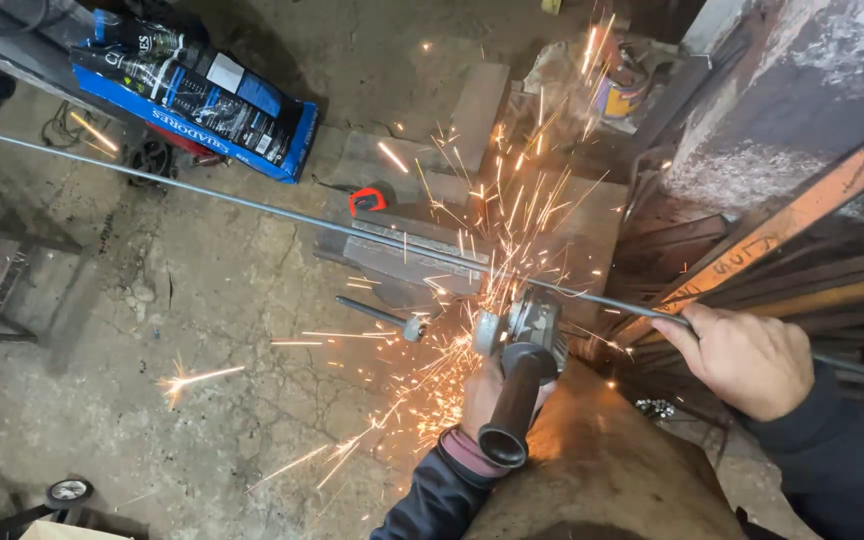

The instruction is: Measuring and cutting metal rods using a tape measure, a hacksaw, and an angle grinder on a workbench vise.

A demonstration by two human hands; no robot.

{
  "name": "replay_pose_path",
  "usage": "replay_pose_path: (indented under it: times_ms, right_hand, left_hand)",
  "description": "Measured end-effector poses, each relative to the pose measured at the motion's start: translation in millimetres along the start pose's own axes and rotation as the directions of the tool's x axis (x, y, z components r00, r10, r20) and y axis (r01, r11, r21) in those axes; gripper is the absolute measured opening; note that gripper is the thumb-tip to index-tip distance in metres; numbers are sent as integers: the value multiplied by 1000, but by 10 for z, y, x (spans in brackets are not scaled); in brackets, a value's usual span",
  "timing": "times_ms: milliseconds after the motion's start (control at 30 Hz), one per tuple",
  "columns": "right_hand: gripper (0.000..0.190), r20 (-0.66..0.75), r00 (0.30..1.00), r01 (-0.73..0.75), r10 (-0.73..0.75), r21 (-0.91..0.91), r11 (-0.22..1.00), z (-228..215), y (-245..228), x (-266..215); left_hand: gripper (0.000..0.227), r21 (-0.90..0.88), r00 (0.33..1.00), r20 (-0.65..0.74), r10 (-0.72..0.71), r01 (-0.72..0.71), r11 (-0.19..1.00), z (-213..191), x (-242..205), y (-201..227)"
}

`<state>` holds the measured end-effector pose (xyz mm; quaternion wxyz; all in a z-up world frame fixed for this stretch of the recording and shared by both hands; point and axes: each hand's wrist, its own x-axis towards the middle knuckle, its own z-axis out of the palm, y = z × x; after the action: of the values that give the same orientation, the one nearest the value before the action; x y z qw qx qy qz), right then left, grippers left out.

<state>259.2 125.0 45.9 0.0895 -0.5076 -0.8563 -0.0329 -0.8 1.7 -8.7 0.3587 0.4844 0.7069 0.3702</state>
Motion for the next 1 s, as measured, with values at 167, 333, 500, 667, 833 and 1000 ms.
replay_pose_path:
  times_ms: [167,333,500,667,833,1000]
  right_hand:
    - [43,7,1000,-15,15,-2,1000,5,-4,3]
    - [42,-24,999,28,-28,-11,1000,-19,-6,16]
    - [44,-15,999,45,-44,16,999,15,14,3]
    - [43,-15,1000,28,-28,23,999,-76,-40,43]
    - [43,-11,999,44,-43,25,999,-77,-31,50]
    - [42,-9,1000,21,-20,46,999,-50,-31,45]
  left_hand:
    - [49,-42,1000,29,-6,7,999,-39,-10,88]
    - [45,-112,999,24,22,-19,993,-88,-27,169]
    - [49,-79,993,68,-92,97,992,-94,-17,205]
    - [53,-30,994,46,-103,104,994,-63,-35,127]
    - [48,-139,995,28,-93,96,986,-45,-3,181]
    - [47,-85,1000,22,-11,13,996,-52,-11,152]
